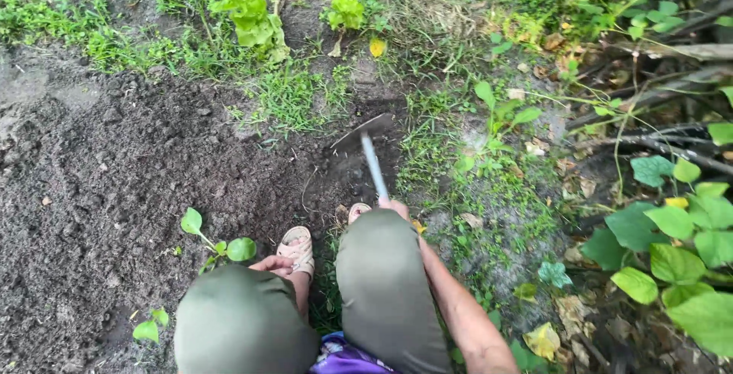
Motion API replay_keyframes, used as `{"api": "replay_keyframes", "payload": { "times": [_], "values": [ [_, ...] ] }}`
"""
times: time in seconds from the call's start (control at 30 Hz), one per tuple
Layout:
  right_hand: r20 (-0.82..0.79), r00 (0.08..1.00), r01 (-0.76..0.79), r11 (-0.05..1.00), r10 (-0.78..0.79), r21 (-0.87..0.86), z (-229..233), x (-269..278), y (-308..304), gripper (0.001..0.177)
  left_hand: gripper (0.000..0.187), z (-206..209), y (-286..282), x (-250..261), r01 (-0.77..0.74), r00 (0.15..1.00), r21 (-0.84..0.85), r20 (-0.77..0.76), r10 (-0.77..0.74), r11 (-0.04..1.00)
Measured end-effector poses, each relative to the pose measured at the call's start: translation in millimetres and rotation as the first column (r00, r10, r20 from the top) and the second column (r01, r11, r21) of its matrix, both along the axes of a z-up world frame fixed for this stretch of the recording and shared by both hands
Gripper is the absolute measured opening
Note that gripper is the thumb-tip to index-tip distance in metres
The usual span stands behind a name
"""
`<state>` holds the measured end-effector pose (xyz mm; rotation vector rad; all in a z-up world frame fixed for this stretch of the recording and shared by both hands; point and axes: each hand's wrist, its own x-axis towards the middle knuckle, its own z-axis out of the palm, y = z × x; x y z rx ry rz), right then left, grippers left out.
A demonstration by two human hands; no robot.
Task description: Using a hand hoe to loosen soil and clearing weeds by hand in a garden bed
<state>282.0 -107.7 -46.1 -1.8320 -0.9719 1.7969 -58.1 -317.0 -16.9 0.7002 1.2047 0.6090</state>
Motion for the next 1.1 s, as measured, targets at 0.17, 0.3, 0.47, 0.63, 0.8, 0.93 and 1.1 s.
{"api": "replay_keyframes", "payload": {
  "times": [0.17,0.3,0.47,0.63,0.8,0.93,1.1],
  "values": [
    [0.087,0.990,0.085,0.957,-0.113,0.278,54,50,5,0.048,0.035,27,-5,8,0.103,0.989,0.049,-0.115,-0.097,0.993],
    [-0.042,0.988,0.155,0.927,-0.149,0.342,202,69,-25,0.039,0.035,22,6,1,0.186,0.965,0.092,-0.204,-0.164,0.978],
    [0.009,0.976,0.187,0.862,-0.217,0.470,285,99,-37,0.020,0.036,25,39,-1,0.310,0.918,0.122,-0.295,-0.263,0.943],
    [0.151,0.966,0.108,0.856,-0.211,0.506,332,128,-29,0.020,0.037,32,76,8,0.413,0.867,0.105,-0.349,-0.355,0.905],
    [0.198,0.954,0.095,0.854,-0.225,0.512,363,125,-25,0.018,0.037,42,103,11,0.499,0.807,0.054,-0.393,-0.441,0.865],
    [0.243,0.958,0.034,0.901,-0.153,0.432,363,127,10,0.021,0.045,33,131,11,0.589,0.758,0.077,-0.398,-0.517,0.805],
    [0.312,0.950,-0.073,0.961,-0.015,0.269,330,96,75,0.026,0.038,35,179,23,0.743,0.639,0.136,-0.437,-0.633,0.656]
  ]
}}
